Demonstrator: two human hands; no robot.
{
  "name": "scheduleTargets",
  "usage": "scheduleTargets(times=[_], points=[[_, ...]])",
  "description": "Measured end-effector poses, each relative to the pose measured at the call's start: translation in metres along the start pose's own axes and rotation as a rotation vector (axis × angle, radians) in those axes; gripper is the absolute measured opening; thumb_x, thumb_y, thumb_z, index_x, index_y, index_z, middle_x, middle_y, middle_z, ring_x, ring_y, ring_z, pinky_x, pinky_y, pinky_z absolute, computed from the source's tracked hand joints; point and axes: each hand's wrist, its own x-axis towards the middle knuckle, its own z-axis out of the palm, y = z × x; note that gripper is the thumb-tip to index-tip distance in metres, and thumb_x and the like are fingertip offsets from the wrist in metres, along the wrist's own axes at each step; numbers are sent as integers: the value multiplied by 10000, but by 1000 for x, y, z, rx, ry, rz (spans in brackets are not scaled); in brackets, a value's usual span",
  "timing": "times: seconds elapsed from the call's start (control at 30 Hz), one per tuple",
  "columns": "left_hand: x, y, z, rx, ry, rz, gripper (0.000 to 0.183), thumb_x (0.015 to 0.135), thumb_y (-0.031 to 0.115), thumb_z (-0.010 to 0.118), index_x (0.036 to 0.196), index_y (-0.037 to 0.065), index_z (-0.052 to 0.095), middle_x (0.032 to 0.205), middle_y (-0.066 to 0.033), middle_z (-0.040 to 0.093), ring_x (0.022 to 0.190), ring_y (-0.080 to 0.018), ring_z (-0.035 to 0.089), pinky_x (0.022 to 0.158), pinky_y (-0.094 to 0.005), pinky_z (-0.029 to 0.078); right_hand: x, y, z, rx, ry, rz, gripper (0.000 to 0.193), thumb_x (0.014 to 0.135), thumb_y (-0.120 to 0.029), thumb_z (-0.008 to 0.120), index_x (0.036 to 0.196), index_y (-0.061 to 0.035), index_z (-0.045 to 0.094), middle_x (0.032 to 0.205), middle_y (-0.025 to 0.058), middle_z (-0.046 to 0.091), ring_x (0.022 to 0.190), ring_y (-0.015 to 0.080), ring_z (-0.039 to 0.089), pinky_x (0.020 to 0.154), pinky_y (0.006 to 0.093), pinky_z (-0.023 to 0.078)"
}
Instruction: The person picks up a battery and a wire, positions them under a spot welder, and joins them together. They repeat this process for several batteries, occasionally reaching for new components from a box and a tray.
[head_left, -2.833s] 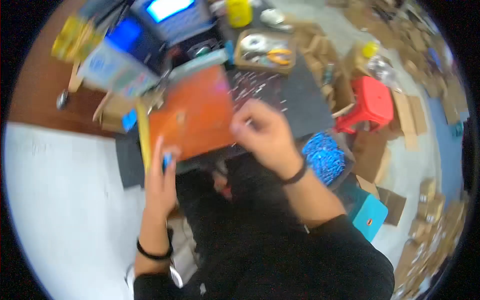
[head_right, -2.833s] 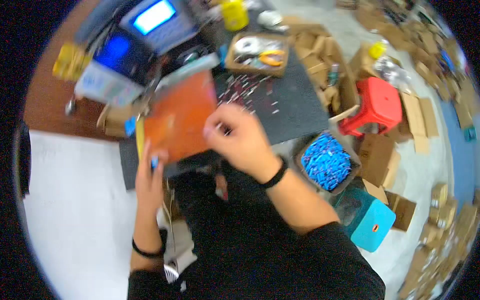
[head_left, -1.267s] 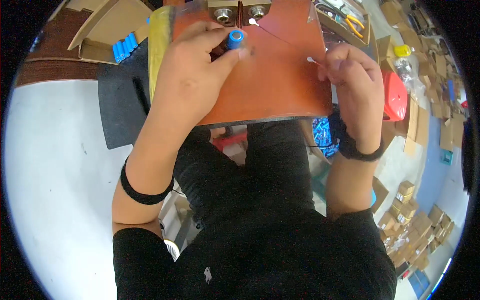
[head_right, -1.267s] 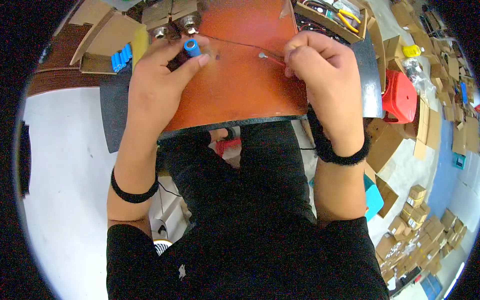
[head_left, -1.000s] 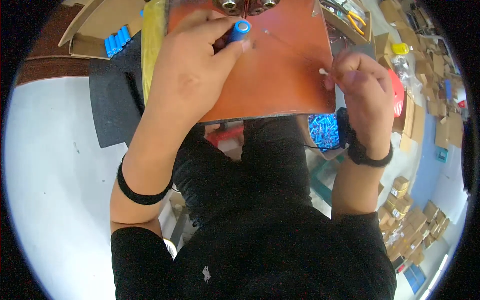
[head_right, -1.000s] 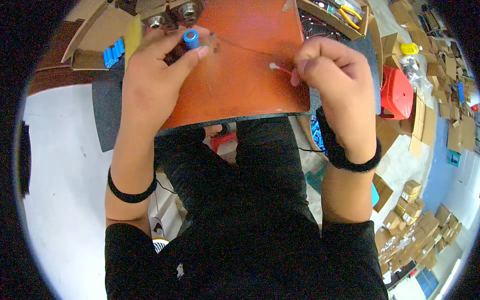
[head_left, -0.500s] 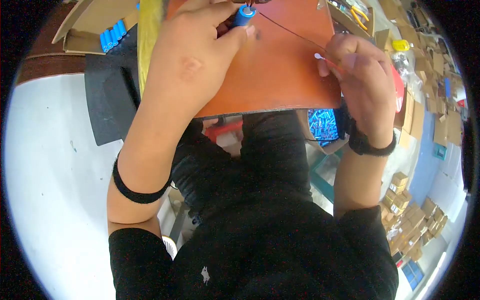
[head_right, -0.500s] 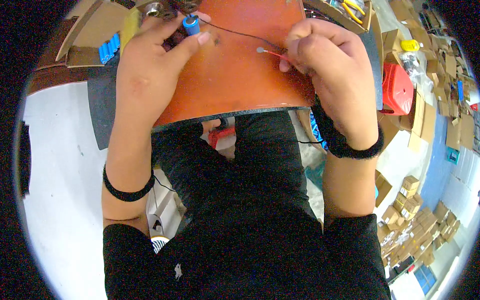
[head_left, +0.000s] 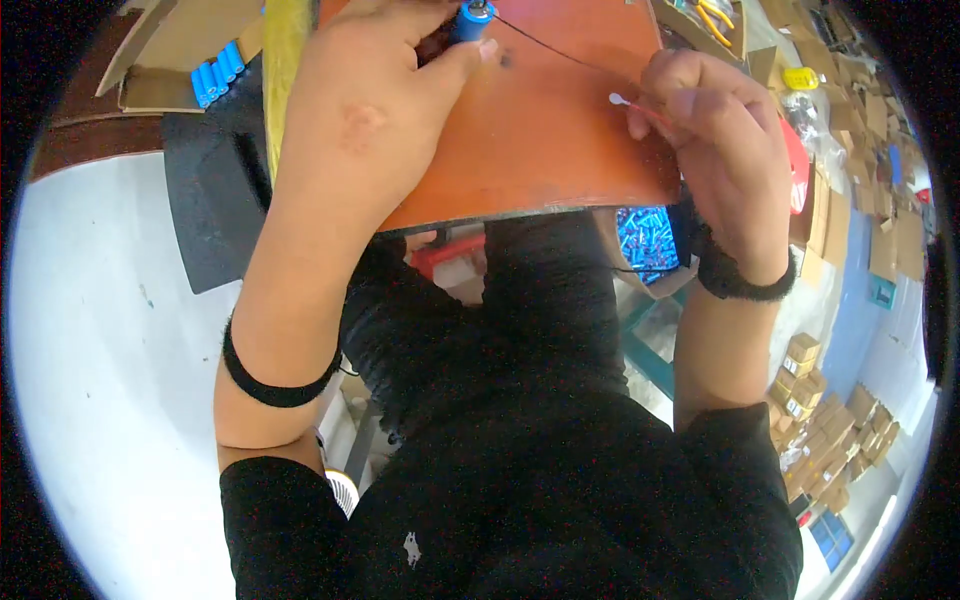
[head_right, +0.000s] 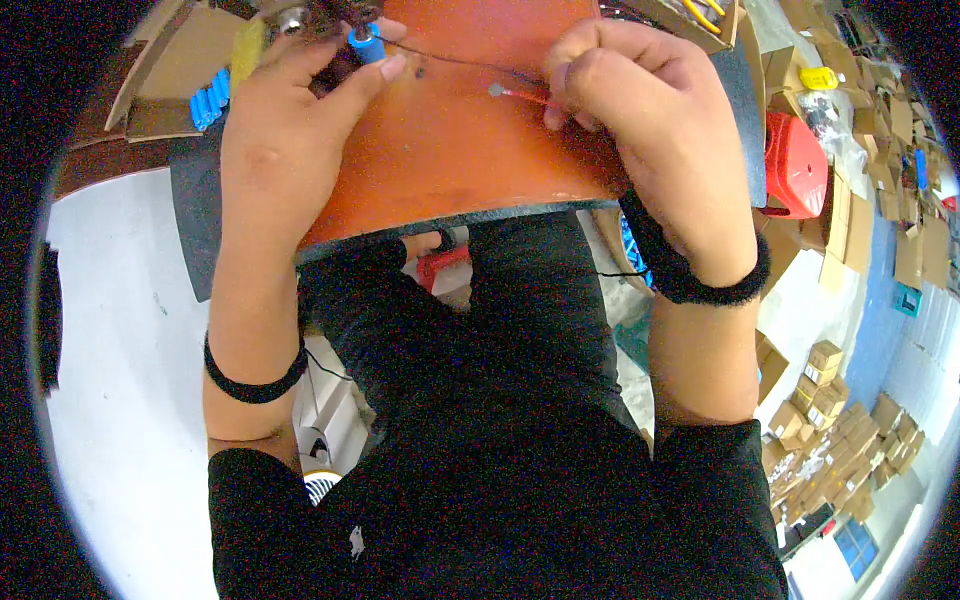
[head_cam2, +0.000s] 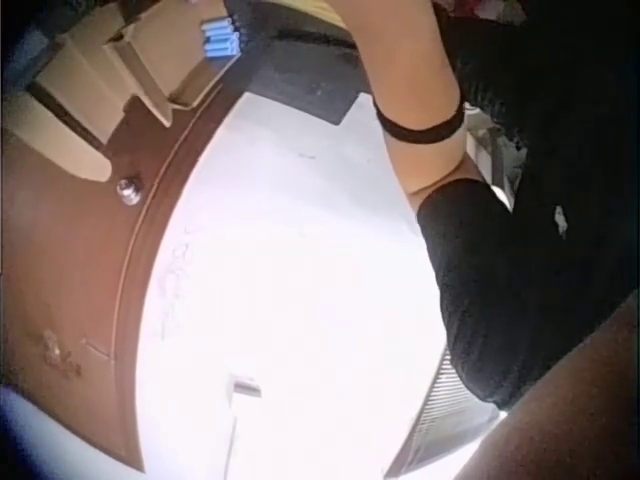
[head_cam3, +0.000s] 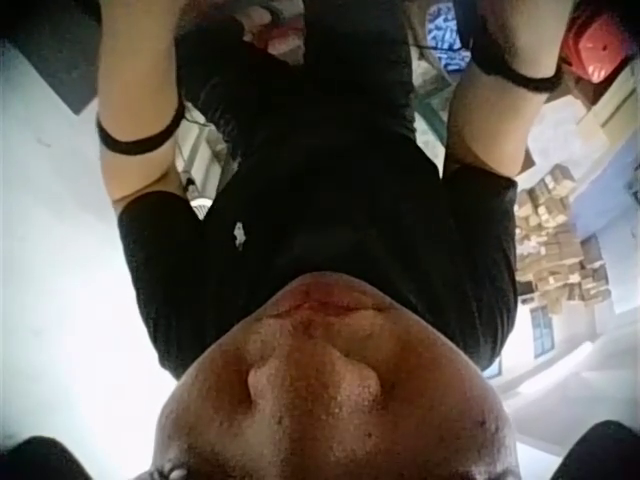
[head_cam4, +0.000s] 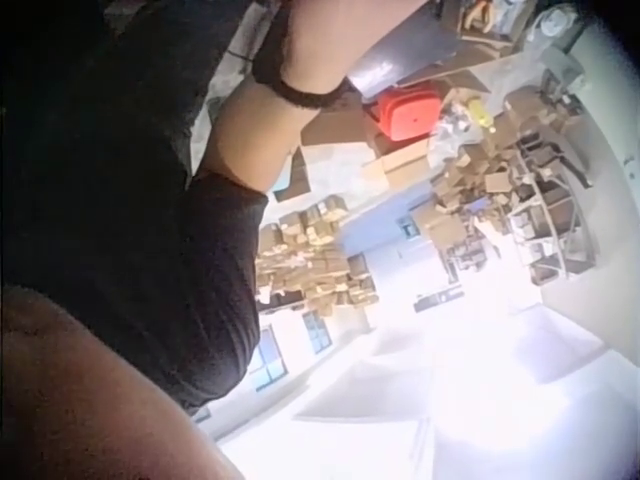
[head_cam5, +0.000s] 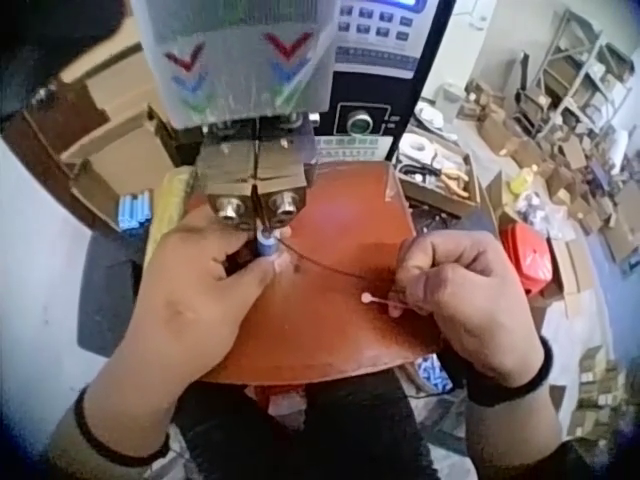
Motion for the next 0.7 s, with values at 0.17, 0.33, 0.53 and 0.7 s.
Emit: scheduleTargets(times=[0.17,0.33,0.53,0.7], points=[[-1,-14,3,5,17,29,299,851,225,712,1113,81,702,933,-79,649,801,-156,596,778,-268,459,-5,-6,5,27,-19,7,163,846,-154,590,828,-4,654,712,-3,602,656,67,509,616,214,372],[-9,-11,-1,0,-54,-42,252,887,187,683,1115,81,687,881,-53,644,794,-99,578,756,-247,456,-14,-4,11,-183,205,-134,191,924,-177,645,892,11,659,765,4,620,738,61,558,677,207,436],[-44,2,-10,-407,-92,-203,378,896,158,679,1242,88,543,855,-34,622,772,-96,539,739,-238,428,-23,-7,17,-110,194,-165,197,926,-193,670,936,2,645,786,-4,623,733,57,554,671,202,443],[-44,1,-17,-450,-200,-93,350,880,120,686,1205,50,572,857,-16,602,791,-91,532,731,-235,427,-18,-20,17,27,-47,-22,188,969,-200,586,989,-15,614,815,23,615,736,79,539,673,226,413]])
